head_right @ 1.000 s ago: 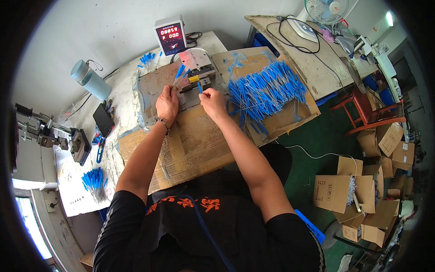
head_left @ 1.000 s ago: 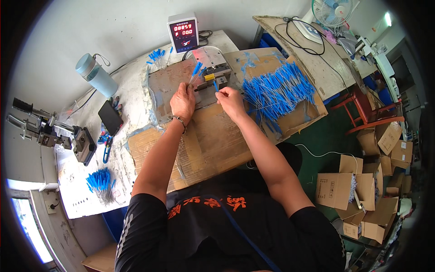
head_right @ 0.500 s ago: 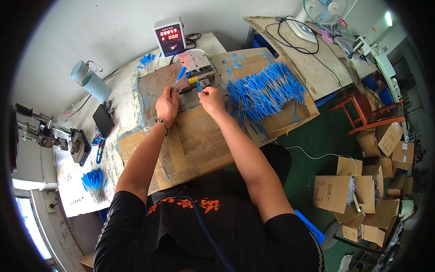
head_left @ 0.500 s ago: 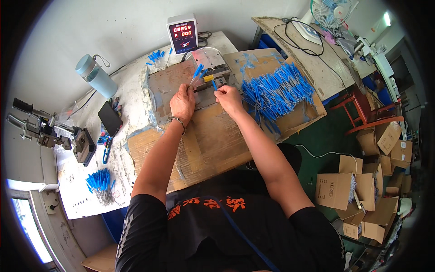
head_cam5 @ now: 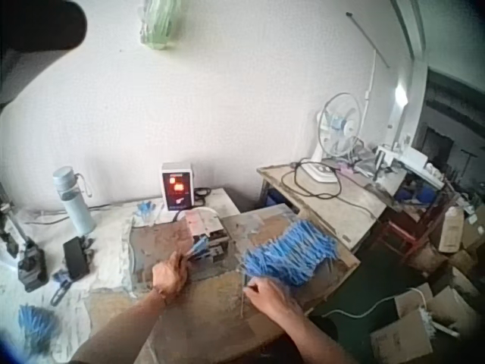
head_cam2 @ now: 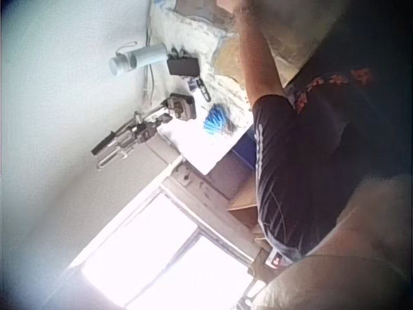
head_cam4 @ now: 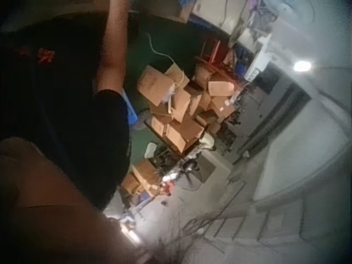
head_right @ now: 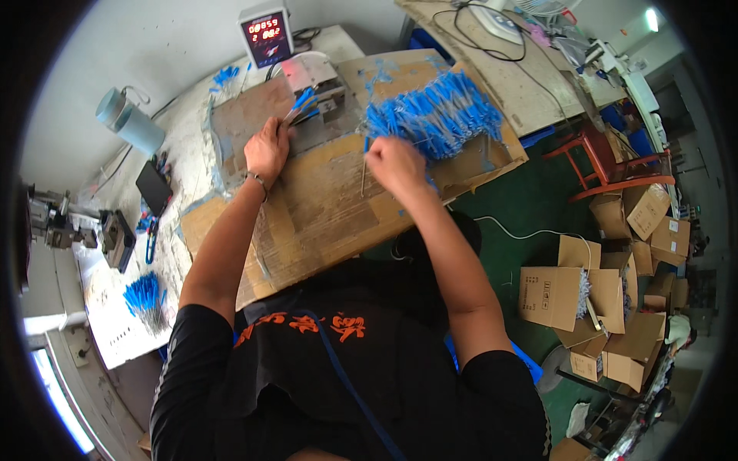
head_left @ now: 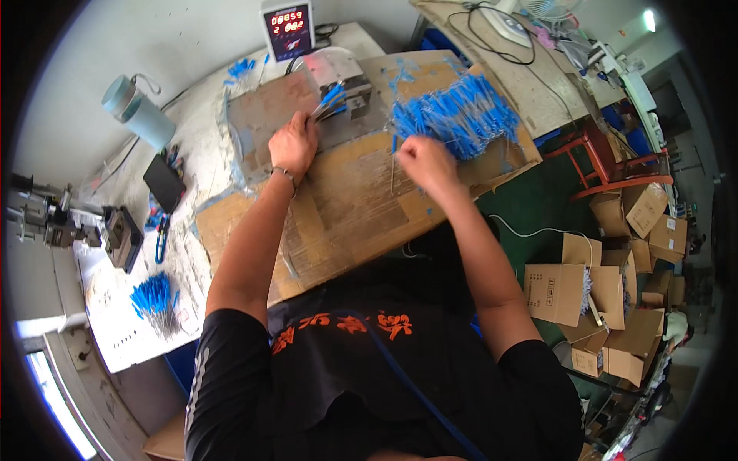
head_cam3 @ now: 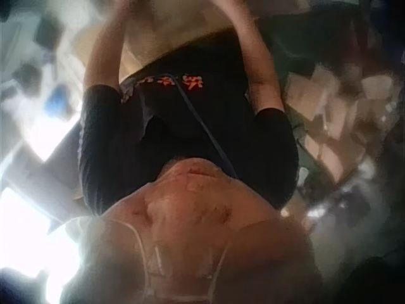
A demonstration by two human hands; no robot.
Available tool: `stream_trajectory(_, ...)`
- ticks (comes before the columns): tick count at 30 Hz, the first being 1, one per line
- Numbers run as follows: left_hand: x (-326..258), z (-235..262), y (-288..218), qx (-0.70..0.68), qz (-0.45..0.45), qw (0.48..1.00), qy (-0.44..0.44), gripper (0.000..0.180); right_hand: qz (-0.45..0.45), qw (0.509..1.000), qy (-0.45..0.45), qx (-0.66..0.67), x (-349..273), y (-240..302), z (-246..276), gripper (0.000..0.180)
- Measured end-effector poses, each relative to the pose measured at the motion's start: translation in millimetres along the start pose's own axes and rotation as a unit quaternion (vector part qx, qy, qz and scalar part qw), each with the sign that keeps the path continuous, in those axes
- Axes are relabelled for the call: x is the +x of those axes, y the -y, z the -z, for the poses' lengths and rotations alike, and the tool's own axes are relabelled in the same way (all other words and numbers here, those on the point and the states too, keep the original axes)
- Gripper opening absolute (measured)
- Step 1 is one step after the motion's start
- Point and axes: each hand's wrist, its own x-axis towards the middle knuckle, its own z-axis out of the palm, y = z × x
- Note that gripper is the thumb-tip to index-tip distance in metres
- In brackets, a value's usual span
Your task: Assembling and checking small electronic wire bundles at a workbench.
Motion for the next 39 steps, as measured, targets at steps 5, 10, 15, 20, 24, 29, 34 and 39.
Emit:
stream_trajectory(5, -13, 0, 5, 0.046, 0.03, 0.996, 0.068, 0.022, -0.032, 0.991, -0.015, -0.133, -12, 4, -45, 0.022)
stream_trajectory(10, -23, -3, 11, 0.023, -0.085, 0.996, -0.027, 0.012, -0.064, 0.995, -0.038, -0.061, -21, 5, -38, 0.018)
stream_trajectory(15, -21, 2, 8, 0.027, -0.095, 0.995, -0.026, 0.009, -0.083, 0.995, -0.012, 0.046, -32, 2, -17, 0.014)
stream_trajectory(20, -21, 8, 19, 0.011, 0.018, 0.999, 0.03, 0.02, -0.028, 0.953, 0.081, 0.29, -34, 4, -27, 0.012)
stream_trajectory(24, 0, -2, -3, -0.115, 0.087, 0.988, -0.049, 0.021, 0.015, 0.946, -0.009, 0.323, -28, 16, -43, 0.013)
stream_trajectory(29, -6, -9, 17, -0.127, 0.075, 0.986, -0.084, 0.016, 0.026, 0.958, -0.04, 0.283, 16, 27, -85, 0.016)
stream_trajectory(34, -11, -4, 16, -0.108, 0.085, 0.988, -0.07, 0.018, 0.005, 0.968, -0.039, 0.247, 40, 31, -93, 0.02)
stream_trajectory(39, -12, 2, 10, -0.103, 0.095, 0.989, -0.054, 0.019, -0.007, 0.962, -0.031, 0.273, 49, 26, -99, 0.019)
